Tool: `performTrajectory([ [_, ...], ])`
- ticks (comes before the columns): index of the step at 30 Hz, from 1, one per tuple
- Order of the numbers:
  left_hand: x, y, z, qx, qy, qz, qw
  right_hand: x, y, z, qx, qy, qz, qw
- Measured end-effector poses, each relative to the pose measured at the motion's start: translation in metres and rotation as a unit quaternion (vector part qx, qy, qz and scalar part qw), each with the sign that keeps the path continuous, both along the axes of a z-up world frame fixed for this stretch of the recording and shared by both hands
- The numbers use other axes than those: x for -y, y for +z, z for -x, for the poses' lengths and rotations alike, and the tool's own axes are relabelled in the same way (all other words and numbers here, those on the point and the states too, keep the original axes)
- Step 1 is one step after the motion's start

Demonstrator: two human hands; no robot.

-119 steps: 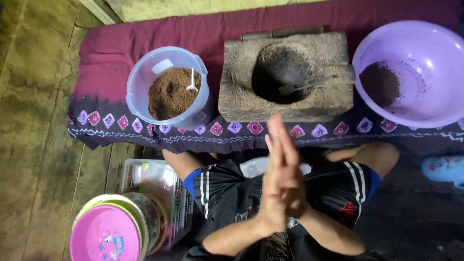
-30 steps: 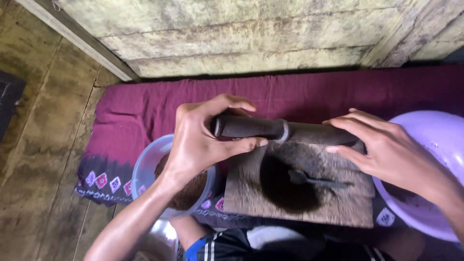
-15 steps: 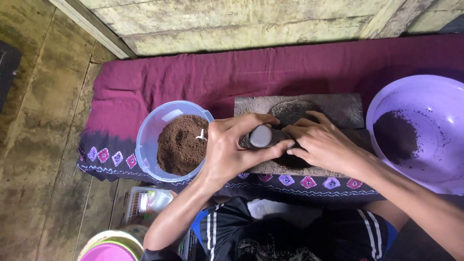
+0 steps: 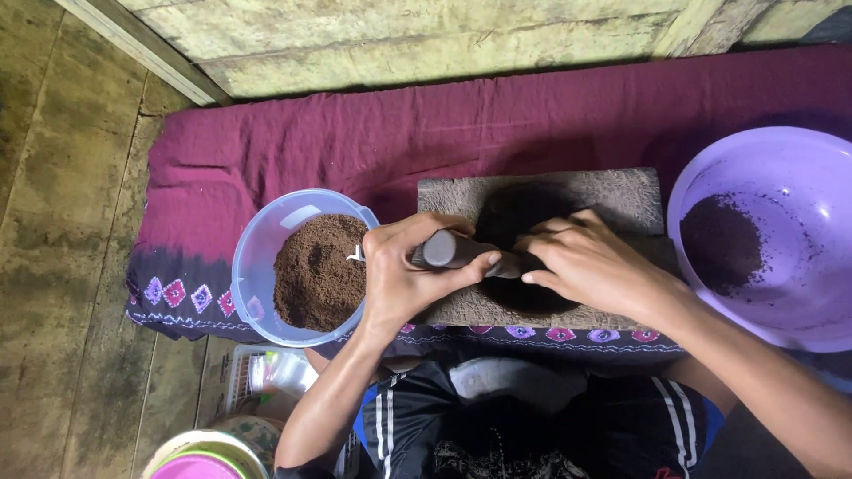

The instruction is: Grinding brown powder in a stone mortar using a stone pestle and a spoon to reposition the material.

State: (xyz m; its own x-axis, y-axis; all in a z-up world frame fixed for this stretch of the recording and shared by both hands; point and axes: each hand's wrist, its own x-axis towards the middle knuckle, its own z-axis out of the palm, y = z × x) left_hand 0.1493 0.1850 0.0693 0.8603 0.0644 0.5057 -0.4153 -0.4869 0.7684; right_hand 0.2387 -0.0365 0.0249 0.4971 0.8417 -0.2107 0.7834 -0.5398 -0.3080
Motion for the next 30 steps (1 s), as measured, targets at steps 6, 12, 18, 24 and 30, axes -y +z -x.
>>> performTrajectory([
  [6, -0.001, -0.021, 0.006, -0.012, 0.089, -0.015, 0.996, 0.067, 0.001, -0.004, 0.084, -0.088, -0.104, 0.987],
  [12, 0.001, -0.046, 0.012, -0.092, 0.134, 0.143, 0.976, 0.092, 0.003, 0.02, 0.125, -0.194, -0.031, 0.973],
  [18, 0.026, -0.049, 0.013, -0.055, 0.113, 0.332, 0.935, 0.085, -0.029, 0.038, 0.064, -0.209, -0.185, 0.958],
  [24, 0.057, -0.042, 0.004, -0.005, 0.18, 0.519, 0.835, 0.056, -0.021, 0.049, 0.02, -0.226, -0.279, 0.933],
  [30, 0.072, -0.053, -0.002, 0.066, 0.246, 0.531, 0.809, 0.036, -0.024, 0.044, 0.034, -0.226, -0.293, 0.928],
])
